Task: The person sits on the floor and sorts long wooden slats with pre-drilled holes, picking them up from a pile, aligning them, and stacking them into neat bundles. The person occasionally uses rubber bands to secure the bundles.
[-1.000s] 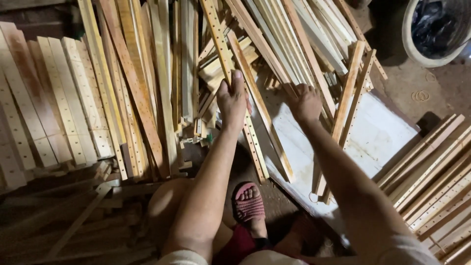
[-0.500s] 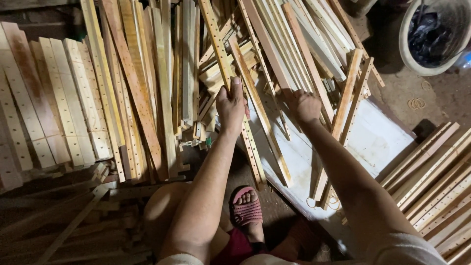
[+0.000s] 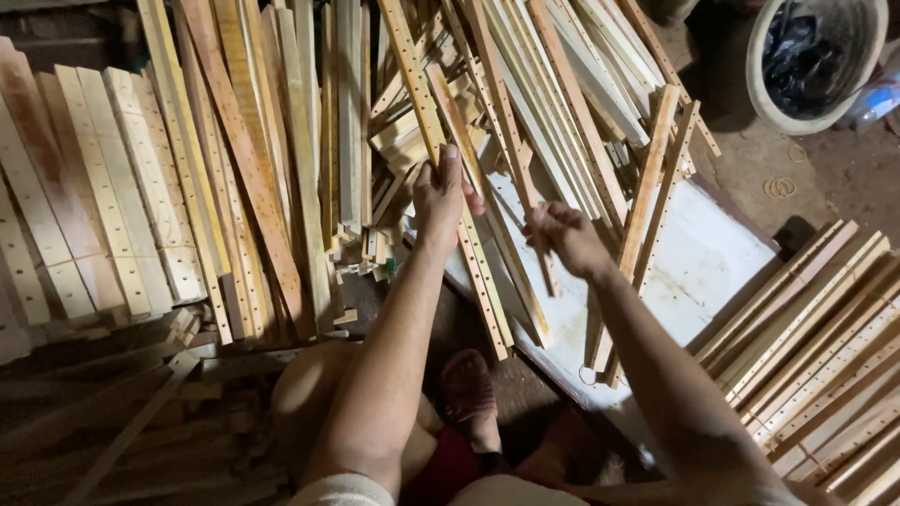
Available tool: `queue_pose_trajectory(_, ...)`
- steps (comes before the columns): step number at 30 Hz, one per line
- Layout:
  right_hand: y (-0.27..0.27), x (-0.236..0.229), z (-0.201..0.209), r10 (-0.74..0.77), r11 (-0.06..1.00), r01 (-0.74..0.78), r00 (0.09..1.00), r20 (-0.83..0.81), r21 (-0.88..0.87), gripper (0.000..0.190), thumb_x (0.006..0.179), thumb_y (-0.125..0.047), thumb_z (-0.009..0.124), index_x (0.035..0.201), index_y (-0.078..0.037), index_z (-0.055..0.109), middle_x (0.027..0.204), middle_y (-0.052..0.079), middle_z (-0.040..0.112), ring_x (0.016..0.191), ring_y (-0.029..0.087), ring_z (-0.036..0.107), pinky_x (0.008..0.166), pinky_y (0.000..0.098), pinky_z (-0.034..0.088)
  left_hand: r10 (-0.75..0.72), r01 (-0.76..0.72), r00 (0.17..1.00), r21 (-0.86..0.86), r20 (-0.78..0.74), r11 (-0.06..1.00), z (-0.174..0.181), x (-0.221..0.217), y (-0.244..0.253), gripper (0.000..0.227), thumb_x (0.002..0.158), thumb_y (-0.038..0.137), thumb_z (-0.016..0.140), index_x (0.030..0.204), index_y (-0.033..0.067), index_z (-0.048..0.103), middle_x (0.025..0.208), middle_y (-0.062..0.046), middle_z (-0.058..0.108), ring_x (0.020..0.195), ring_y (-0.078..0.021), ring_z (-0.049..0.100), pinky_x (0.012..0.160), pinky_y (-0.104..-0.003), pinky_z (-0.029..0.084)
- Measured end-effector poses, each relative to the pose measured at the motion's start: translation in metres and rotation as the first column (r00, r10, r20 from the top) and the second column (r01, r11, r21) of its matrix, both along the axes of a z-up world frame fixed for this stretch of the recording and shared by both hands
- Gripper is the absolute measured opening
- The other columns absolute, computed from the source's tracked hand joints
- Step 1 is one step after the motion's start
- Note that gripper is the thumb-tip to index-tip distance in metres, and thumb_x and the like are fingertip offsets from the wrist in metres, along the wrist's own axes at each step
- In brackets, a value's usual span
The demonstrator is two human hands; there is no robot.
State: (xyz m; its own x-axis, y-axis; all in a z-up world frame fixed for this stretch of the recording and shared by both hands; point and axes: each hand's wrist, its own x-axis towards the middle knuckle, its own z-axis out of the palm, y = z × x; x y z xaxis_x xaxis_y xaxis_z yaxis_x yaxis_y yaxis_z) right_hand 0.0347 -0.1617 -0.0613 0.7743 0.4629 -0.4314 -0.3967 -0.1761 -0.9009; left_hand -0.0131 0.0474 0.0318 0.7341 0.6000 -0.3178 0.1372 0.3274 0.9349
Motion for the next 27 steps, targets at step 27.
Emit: queue_pose_trajectory(27, -0.159, -0.082, -0.16, 0.189, 0.213, 0.158, 0.962, 0.199, -0.964, 0.035, 0.097, -0.036, 0.057, 0.103, -0.003, 0.069, 0.086, 0.018, 0.072, 0.084, 0.041, 0.076, 0.073, 0.0511, 0.063, -0.125, 0.122, 0.99, 0.055, 0.063, 0.991, -0.019, 0.003, -0.015, 0.045, 0.089, 0.037, 0.081, 0.103, -0.0003, 0.061, 0.073, -0.015, 0.071, 0.043, -0.0211, 0.069, 0.034, -0.031, 0.059)
